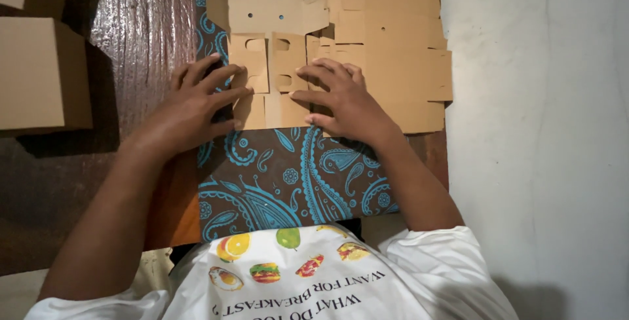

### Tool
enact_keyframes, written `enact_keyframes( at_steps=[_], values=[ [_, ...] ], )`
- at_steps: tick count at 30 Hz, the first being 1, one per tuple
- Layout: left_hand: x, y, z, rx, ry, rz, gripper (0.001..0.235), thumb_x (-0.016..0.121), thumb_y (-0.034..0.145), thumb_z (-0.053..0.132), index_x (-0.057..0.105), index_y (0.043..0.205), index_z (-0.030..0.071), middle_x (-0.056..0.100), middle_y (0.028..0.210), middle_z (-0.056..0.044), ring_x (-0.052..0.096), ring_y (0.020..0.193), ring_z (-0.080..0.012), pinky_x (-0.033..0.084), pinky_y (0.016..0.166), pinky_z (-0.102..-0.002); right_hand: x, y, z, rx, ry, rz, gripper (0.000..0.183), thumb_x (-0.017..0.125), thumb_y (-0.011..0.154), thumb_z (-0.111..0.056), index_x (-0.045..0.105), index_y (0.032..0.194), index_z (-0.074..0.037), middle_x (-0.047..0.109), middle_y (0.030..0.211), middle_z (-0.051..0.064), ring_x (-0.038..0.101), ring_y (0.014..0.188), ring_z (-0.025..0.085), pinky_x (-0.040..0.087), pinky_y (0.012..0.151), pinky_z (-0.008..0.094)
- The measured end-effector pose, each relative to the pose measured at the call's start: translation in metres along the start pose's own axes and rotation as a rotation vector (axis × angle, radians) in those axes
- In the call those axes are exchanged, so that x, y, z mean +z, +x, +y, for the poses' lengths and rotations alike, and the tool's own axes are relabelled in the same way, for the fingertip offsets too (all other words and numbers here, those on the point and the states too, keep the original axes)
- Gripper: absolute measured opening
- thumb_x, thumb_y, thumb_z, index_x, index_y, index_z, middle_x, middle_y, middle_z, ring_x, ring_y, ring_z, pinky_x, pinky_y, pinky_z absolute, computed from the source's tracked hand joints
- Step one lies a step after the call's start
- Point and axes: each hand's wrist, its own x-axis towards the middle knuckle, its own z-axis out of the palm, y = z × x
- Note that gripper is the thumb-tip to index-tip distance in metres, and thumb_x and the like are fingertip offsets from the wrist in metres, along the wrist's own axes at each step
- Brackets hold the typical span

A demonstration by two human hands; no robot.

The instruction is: Assembling small cardboard boxes by folding flat templates and tucking in tabs.

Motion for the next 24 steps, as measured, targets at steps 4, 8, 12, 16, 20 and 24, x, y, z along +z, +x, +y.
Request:
enact_keyframes(
  at_steps=[4,8,12,16,20,24],
  values=[
    [-0.004,-0.002,0.001,-0.017,-0.014,-0.051,0.069,0.08,0.077,0.046,0.061,0.141,0.027,0.044,0.159,-0.003,0.027,0.153,-0.0377,0.019,0.118,-0.057,0.002,-0.001,0.003,0.022,0.022,-0.037,0.054,0.083,0.085,-0.035,0.065,0.136,-0.031,0.047,0.155,0.003,0.031,0.15,0.032,0.021,0.115,0.063],
    [0.003,-0.001,-0.008,-0.015,-0.002,-0.051,0.078,0.078,0.074,0.06,0.058,0.144,0.032,0.043,0.159,0.0,0.026,0.154,-0.0338,0.018,0.118,-0.055,0.006,-0.002,0.01,-0.003,0.031,-0.013,0.056,0.081,0.084,-0.045,0.064,0.137,-0.036,0.047,0.154,0.0,0.031,0.15,0.029,0.021,0.115,0.061],
    [0.005,-0.001,-0.009,-0.01,0.01,-0.03,0.074,0.077,0.075,0.063,0.061,0.14,0.031,0.044,0.16,0.003,0.027,0.154,-0.031,0.02,0.118,-0.053,0.003,-0.003,0.005,0.001,0.019,-0.014,0.055,0.08,0.084,-0.046,0.064,0.136,-0.033,0.046,0.156,0.0,0.032,0.15,0.029,0.022,0.115,0.059],
    [0.003,-0.002,-0.01,0.001,0.014,-0.02,0.072,0.075,0.076,0.063,0.061,0.14,0.032,0.043,0.161,0.004,0.028,0.154,-0.0301,0.02,0.118,-0.053,0.004,-0.003,0.008,-0.003,0.018,-0.013,0.054,0.079,0.085,-0.048,0.064,0.135,-0.034,0.046,0.156,-0.001,0.031,0.15,0.028,0.022,0.115,0.06],
    [0.0,-0.003,-0.009,0.01,0.026,-0.023,0.072,0.074,0.077,0.065,0.06,0.141,0.034,0.044,0.16,0.003,0.028,0.154,-0.0308,0.021,0.117,-0.054,0.007,-0.002,0.012,-0.012,0.01,-0.013,0.053,0.08,0.084,-0.047,0.065,0.134,-0.035,0.047,0.154,0.0,0.032,0.15,0.029,0.024,0.114,0.061],
    [0.0,-0.001,-0.01,0.016,0.036,-0.024,0.071,0.072,0.078,0.067,0.061,0.141,0.034,0.046,0.159,0.003,0.03,0.155,-0.0295,0.02,0.118,-0.052,0.008,-0.001,0.013,-0.028,0.008,0.003,0.052,0.08,0.084,-0.049,0.065,0.131,-0.034,0.049,0.152,0.001,0.035,0.148,0.029,0.026,0.112,0.062]
  ],
)
